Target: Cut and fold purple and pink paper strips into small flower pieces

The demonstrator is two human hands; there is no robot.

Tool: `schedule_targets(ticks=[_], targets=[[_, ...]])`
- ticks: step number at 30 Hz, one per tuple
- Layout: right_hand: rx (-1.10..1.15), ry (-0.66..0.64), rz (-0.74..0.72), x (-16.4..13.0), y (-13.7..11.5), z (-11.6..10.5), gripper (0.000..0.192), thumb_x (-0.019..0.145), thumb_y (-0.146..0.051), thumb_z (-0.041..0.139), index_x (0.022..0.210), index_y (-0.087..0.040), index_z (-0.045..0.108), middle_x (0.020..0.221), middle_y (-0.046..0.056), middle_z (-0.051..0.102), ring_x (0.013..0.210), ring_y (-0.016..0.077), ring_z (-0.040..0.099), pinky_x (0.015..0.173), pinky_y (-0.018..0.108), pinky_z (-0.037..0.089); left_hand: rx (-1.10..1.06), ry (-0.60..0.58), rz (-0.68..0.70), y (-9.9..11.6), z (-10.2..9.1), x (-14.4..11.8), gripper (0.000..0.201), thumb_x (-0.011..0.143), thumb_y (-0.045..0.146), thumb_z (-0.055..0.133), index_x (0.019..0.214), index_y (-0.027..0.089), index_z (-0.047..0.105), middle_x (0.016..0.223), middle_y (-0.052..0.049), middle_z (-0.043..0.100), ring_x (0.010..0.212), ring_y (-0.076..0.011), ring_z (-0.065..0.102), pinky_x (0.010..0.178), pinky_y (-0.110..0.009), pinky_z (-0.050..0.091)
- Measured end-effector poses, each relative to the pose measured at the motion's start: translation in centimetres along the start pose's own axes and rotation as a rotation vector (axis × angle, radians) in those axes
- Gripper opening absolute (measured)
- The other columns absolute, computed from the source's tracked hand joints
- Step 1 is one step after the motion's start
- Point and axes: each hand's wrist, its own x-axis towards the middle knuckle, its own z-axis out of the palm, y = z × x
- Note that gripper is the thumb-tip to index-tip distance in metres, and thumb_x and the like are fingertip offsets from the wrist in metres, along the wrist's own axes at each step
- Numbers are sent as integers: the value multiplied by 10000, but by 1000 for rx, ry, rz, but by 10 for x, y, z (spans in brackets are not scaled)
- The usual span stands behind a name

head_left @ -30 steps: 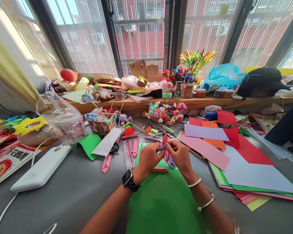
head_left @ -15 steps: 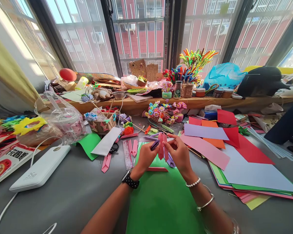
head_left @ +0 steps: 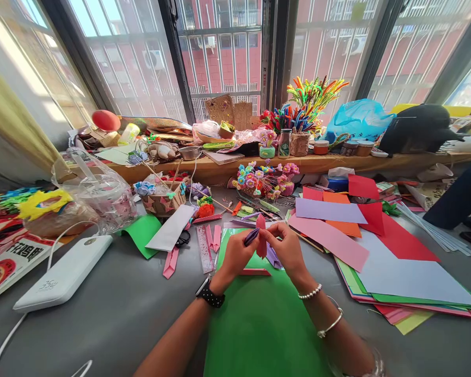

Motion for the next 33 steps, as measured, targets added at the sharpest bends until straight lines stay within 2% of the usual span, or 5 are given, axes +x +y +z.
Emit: schedule_targets(ticks=[8,13,18,28,33], targets=[[-7,-13,20,-3,0,2,201,706,-343,586,621,-166,544,589,8,584,525,134,523,509,243,394,204,-8,66,-1,1,-5,163,760,192,426,661,164,553,588,2,564,533,-115,453,526,-234,327],[23,-15,27,-2,-1,1,210,693,-361,603,640,-162,562,614,14,593,546,135,527,532,248,410,-257,-178,-131,-9,-6,1,354,766,397,428,494,178,364,441,71,277,414,-65,258,416,-213,212],[111,-51,64,0,2,1,235,672,-380,623,651,-151,572,621,18,590,559,132,523,525,243,412,-635,-317,-377,-15,-10,4,342,683,489,527,586,176,428,418,111,174,379,-44,136,386,-211,110],[-25,-3,25,-1,-1,2,205,691,-357,596,645,-157,583,656,45,634,568,151,554,531,259,429,-312,-41,-233,-10,-4,2,342,685,432,513,510,138,496,459,65,307,448,-66,269,440,-218,203],[-24,-24,35,-2,3,6,172,693,-321,589,639,-159,571,667,44,630,589,157,561,543,265,432,-117,-9,-107,-7,0,-2,311,757,313,435,496,153,493,483,29,477,487,-96,407,511,-222,294]])
